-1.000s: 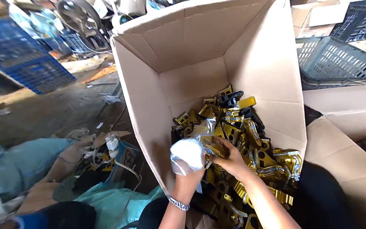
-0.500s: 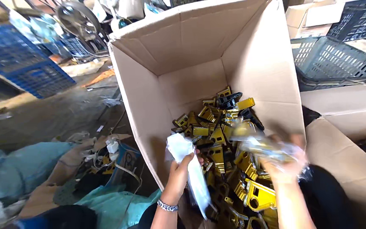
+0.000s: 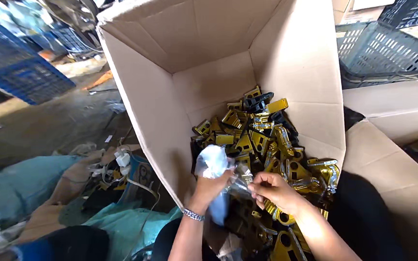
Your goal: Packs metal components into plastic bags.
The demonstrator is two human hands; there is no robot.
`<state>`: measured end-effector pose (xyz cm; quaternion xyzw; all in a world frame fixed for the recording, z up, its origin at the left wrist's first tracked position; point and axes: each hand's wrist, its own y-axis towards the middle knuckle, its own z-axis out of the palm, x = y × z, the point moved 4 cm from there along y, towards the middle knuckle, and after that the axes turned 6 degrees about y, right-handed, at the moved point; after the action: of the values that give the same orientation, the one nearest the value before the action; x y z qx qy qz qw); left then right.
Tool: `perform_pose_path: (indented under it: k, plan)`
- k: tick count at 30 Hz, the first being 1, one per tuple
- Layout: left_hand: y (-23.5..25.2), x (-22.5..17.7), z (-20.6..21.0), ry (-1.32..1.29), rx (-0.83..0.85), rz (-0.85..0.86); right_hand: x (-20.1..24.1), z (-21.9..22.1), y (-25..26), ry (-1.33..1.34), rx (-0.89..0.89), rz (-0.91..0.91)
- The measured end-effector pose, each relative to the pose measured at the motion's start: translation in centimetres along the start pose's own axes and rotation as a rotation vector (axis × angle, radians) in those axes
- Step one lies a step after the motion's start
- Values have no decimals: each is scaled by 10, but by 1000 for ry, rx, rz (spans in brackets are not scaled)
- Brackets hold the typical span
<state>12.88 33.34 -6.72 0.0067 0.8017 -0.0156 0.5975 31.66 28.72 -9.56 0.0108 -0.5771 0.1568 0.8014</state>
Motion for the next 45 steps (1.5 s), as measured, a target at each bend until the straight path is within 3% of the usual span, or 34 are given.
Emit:
perform_pose_path:
  k: [2, 3, 6, 7, 10, 13, 15, 16, 18, 21, 23, 26, 29, 31, 37, 39, 40, 42, 45]
  plan:
    - [14, 12, -13, 113, -148, 117, -6, 0, 1, 131, -15, 4]
    - [10, 9, -11, 63, -132, 102, -8, 3, 2, 165, -40, 1]
    - [-22, -10, 14, -241, 250, -76, -4, 16, 11, -12, 10, -11]
    - [-26, -12, 20, -280, 306, -104, 3, 19, 14, -149, 64, -21]
    - [-11, -8, 7, -235, 158, -6, 27, 11, 27, -383, 100, -47]
    - [5, -1, -18, 29, -95, 171, 47, -9, 52, -285, -131, -151]
    - [8, 1, -27, 36, -155, 156, 54, -16, 66, -238, -262, -239]
    - [7, -1, -25, -49, -121, 95, 55, -11, 69, -264, -229, -264]
    - [4, -8, -13, -275, 12, -15, 53, 13, 67, -319, -1, -269]
    - [6, -15, -7, -398, 57, -5, 56, 23, 66, -309, 226, -164]
    - [13, -15, -17, -350, -1, 45, 62, 16, 69, -338, 220, -75]
    - [10, -13, -15, -280, -15, 25, 57, 15, 72, -405, 83, -125]
    - [5, -12, 0, -286, 44, 2, 50, 28, 75, -583, 209, -148]
    - [7, -12, -7, -213, 44, 83, 52, 30, 76, -575, 255, -100]
    - [8, -2, -63, 397, -376, 464, 59, 16, 99, -128, 8, -160]
    - [5, 0, -76, 460, -527, 485, 50, 20, 117, -331, -3, -200]
    - [6, -1, -79, 425, -577, 456, 42, 24, 131, -611, 37, -175]
    - [7, -5, -78, 305, -609, 409, 10, 38, 158, -1199, 262, 5]
    - [12, -5, -71, 285, -613, 401, -25, 53, 163, -1515, 475, 98]
